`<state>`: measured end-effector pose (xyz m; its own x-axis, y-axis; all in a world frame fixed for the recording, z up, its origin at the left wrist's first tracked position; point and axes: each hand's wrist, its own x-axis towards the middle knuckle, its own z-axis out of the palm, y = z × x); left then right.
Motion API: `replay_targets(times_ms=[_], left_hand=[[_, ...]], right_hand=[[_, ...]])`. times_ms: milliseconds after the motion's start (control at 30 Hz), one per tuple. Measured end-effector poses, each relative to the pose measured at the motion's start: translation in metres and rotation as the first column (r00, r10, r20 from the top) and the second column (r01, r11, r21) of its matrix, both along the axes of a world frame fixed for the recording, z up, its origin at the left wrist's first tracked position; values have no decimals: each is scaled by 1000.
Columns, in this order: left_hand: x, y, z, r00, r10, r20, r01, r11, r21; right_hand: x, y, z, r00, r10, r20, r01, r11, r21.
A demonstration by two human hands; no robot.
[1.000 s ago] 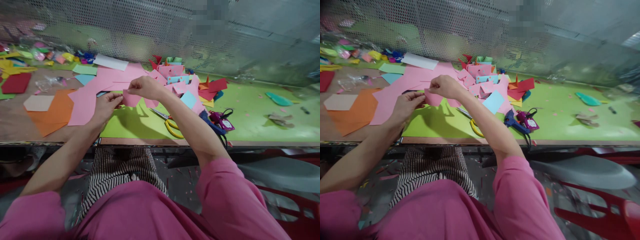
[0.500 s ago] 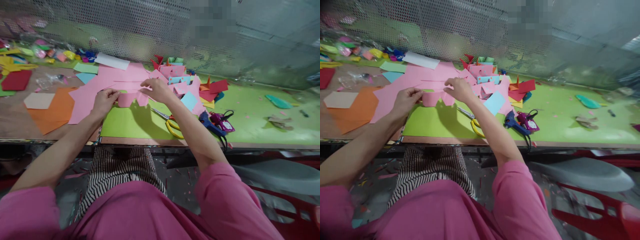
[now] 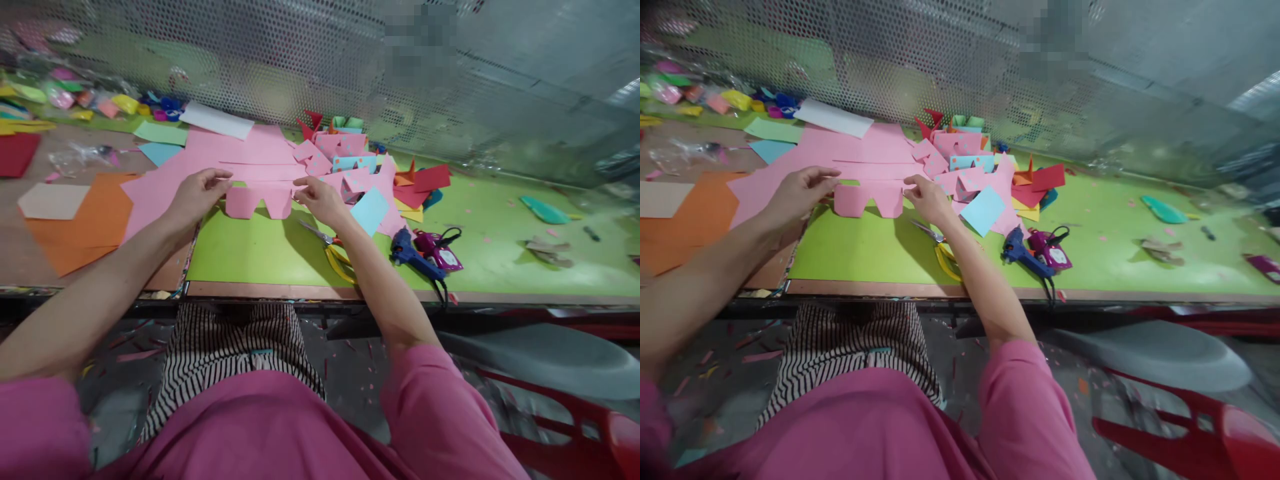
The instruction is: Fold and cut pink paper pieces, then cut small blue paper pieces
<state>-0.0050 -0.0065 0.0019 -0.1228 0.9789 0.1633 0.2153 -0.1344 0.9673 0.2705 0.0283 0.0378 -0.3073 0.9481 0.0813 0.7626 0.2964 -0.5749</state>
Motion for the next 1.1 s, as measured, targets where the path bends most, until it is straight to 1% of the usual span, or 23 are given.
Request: replay_targets(times_ms=[100,200,333,500,600,667,800,867,933,1033,1100], left_hand=[[2,-2,5,999,-34,11,34,998,-48],[6,-6,8,999,-32,27,34,995,-91],[9,-7,7,999,-25,-32,20,991,-135],[8,-1,2,994,-4,-105,-6,995,-95],[8,0,0,990,23,-139,-35,996,-85],[9,-1,-1,979,41,-199,-56,996,-69],[9,-3,3,927,22,-374,-24,1000,-1],[10,-2,8,878,25,-478,12,997,75],[11,0,14,820,18,-572,73,988,137],[16,7,21,759,-61,-648,179,977,118],[20,11,23,756,-109,-646,213,973,85]], right_hand=[[2,1,-5,999,16,-51,-17,1000,-7],[4,3,-9,994,36,-104,-37,999,-6],[4,4,-12,978,49,-203,-53,999,-13],[-2,3,-14,956,10,-294,-27,998,-53],[-3,2,-15,952,0,-306,-21,998,-67],[-3,2,-15,958,-1,-286,-20,997,-73],[-1,1,-15,980,10,-199,-21,998,-56],[-1,1,-14,981,31,-190,-39,998,-40],[-1,1,-14,979,53,-196,-58,998,-16],[0,1,-16,980,70,-185,-64,997,38],[0,1,-17,981,76,-178,-61,994,88]])
